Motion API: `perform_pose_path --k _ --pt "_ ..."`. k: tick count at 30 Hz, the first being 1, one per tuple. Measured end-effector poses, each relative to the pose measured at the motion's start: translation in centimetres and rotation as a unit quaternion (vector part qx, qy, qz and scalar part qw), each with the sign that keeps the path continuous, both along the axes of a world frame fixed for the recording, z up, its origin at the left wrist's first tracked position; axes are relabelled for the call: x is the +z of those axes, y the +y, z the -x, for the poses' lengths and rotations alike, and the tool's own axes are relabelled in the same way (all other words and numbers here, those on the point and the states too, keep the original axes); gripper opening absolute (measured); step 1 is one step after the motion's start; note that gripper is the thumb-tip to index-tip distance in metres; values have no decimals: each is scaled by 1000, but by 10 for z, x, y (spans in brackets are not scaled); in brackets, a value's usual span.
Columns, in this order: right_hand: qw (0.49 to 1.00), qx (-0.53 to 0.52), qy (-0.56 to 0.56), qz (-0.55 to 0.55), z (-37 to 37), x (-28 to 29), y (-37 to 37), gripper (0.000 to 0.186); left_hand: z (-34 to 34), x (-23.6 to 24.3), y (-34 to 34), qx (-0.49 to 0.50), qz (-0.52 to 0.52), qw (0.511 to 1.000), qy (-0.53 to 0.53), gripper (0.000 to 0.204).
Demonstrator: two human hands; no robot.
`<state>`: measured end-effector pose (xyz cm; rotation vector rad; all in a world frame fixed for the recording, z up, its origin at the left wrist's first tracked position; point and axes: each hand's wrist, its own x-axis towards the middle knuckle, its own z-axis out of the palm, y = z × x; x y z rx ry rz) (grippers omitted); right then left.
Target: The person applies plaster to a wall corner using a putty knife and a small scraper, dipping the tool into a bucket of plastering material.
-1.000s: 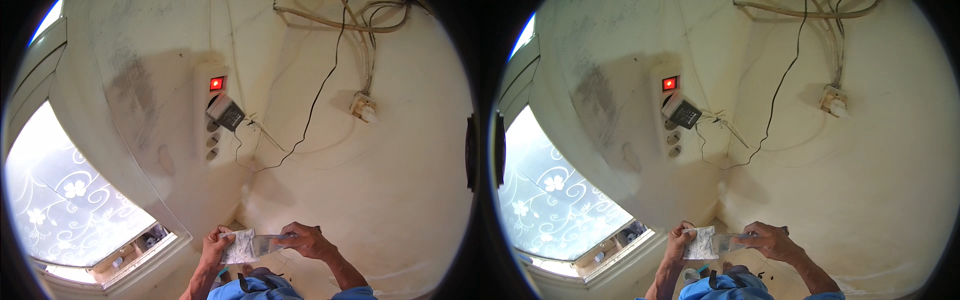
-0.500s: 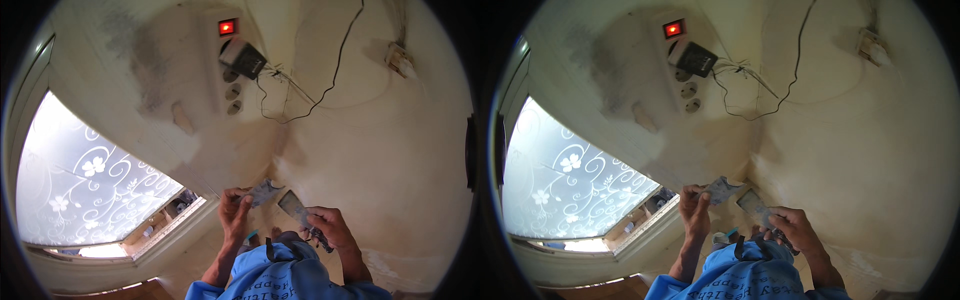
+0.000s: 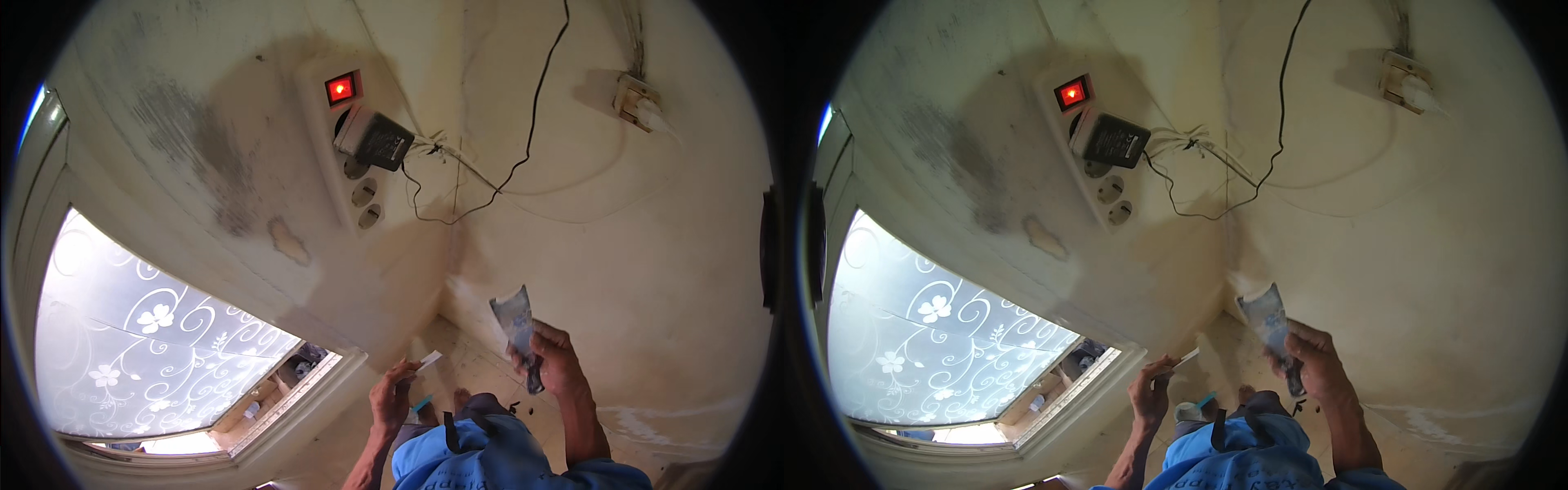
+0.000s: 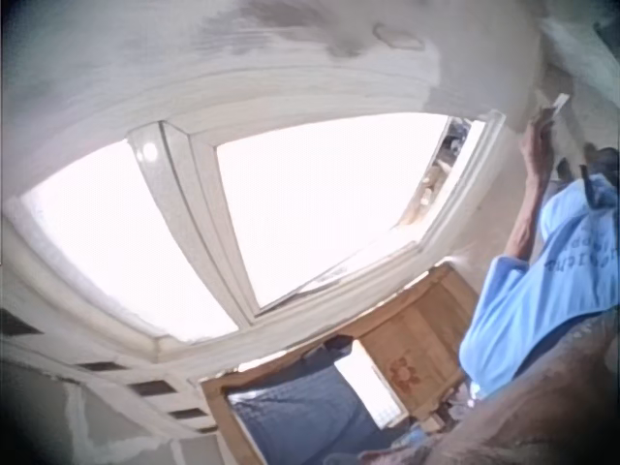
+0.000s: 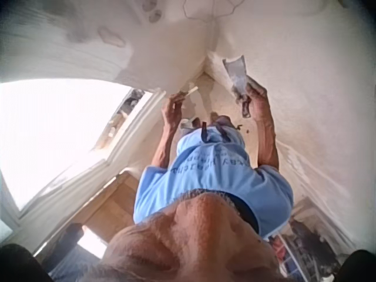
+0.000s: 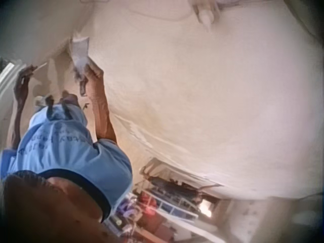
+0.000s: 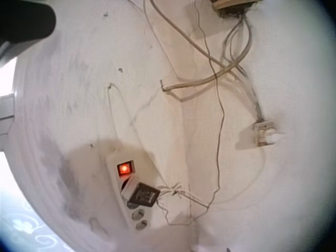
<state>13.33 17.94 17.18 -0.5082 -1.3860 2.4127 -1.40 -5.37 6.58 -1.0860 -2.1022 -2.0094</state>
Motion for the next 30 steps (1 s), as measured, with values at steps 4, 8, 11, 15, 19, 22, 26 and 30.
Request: perform_pose_path --k 4,8,11,15,19,22,26,30 --pt "902 -24 -158 -401 29 -31 38 41 -20 -30 -8 108 62 977 -173 13" --pt "794 -98 -148 -582 59 -83 85 50 -41 -121 -26 123 84 966 -212 16" --pt "758 -131 -216 -601 100 -114 108 52 -55 -161 -39 127 47 942 -306 17" --pt "593 -109 -166 -780 149 -126 121 55 -55 -158 -42 74 47 915 -393 16" --pt "445 -119 -119 -879 182 -139 147 48 -65 -268 -45 108 15 926 -361 9" --pt "410 -137 -98 -896 196 -154 154 46 -69 -332 -43 111 65 915 -383 10" --pt "303 -149 -68 -939 199 -168 171 50 -63 -406 -23 77 55 922 -377 11" --pt "204 -176 -61 -961 208 -173 174 53 -47 -423 -3 77 58 921 -378 15"
